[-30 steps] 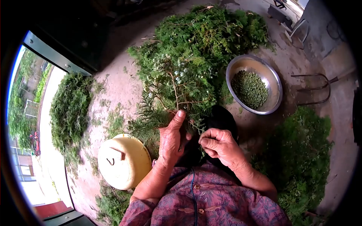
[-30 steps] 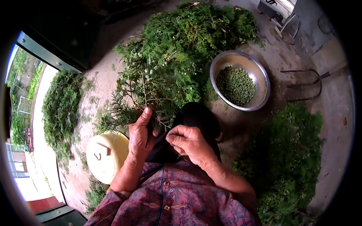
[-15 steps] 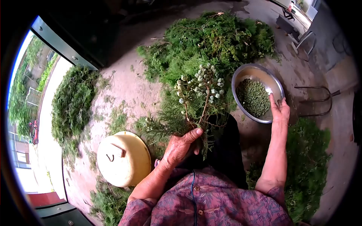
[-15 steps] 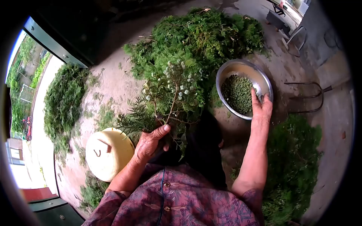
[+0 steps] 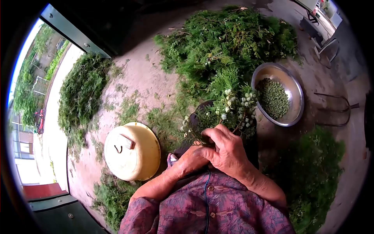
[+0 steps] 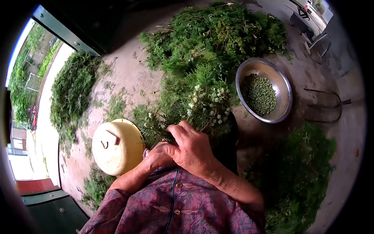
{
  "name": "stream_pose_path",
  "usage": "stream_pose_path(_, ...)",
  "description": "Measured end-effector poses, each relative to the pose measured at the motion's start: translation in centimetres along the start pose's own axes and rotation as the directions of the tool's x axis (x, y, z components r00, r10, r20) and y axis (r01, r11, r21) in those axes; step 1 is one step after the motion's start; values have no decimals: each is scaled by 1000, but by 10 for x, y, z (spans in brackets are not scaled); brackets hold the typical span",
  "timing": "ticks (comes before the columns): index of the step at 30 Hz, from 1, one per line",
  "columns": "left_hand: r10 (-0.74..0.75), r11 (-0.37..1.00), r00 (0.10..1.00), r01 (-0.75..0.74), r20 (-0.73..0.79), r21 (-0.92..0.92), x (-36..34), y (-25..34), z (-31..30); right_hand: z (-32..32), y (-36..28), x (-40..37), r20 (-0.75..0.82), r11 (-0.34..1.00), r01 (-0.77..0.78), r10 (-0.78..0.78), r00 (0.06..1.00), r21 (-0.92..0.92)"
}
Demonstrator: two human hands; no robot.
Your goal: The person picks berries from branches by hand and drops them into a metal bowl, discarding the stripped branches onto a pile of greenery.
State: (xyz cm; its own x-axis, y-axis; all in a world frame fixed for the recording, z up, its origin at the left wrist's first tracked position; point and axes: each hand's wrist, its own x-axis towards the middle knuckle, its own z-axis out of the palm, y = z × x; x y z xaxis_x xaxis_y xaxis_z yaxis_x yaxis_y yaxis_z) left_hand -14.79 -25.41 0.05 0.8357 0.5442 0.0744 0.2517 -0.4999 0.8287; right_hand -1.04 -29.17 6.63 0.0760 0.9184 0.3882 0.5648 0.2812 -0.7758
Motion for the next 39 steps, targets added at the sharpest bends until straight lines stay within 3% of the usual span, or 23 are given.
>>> stream_pose_path(1,133,988,989,-127,-69,83,0,-5,6,3,-3,0,-1,998,-16,16,1000,-67)
stream_pose_path(4,-193,980,976,196,105,-21,10,13,-9,11,7,-3,-69,989,-70,80,994,128)
stream_pose_path(5,-244,949,960,266,140,-167,11,14,-12,9,12,-4,-50,971,-115,128,991,209)
stream_pose_path(6,-198,921,977,214,83,-325,8,18,-15,10,20,-9,-5,911,-228,244,970,343)
stream_pose_path(8,-277,907,941,323,197,-270,1,26,-35,0,11,-11,212,687,-506,470,857,522)
stream_pose_path(9,-370,850,906,420,207,-318,1,36,-44,2,14,-14,204,705,-484,448,870,518)
stream_pose_path(10,-479,787,874,470,83,-400,-4,38,-46,4,15,-15,200,721,-464,426,883,514)
stream_pose_path(12,-508,780,855,405,-104,-477,-12,33,-49,5,13,-15,233,693,-501,449,862,517)
stream_pose_path(13,-498,698,865,354,-66,-623,-13,39,-56,6,16,-17,256,693,-510,444,859,510)
stream_pose_path(16,-528,619,846,326,-72,-714,-5,39,-56,11,20,-18,305,685,-521,422,854,510)
stream_pose_path(17,-484,706,862,283,-150,-649,-1,37,-50,12,21,-18,315,681,-523,418,852,512)
stream_pose_path(20,-458,699,868,220,-190,-680,7,35,-41,11,25,-18,278,738,-441,344,897,510)
stream_pose_path(23,-415,745,878,177,-239,-644,7,27,-36,4,24,-15,276,845,-376,284,918,381)
stream_pose_path(26,-431,711,873,172,-230,-682,7,32,-36,-10,34,-16,187,976,-94,57,981,196)
stream_pose_path(28,-448,726,861,195,-239,-659,4,31,-35,-29,29,-16,219,815,-449,393,893,367)
stream_pose_path(30,-448,791,856,244,-259,-561,-1,27,-33,-37,28,-14,23,866,-365,381,924,343)
stream_pose_path(31,-425,801,870,231,-251,-553,-2,28,-34,-38,27,-14,16,858,-346,368,930,379)
stream_pose_path(35,-337,843,915,189,-221,-503,-2,34,-35,-33,18,-8,9,969,-70,70,998,239)
stream_pose_path(39,-322,863,935,225,-150,-452,-2,34,-39,-30,15,-6,25,972,-62,58,998,225)
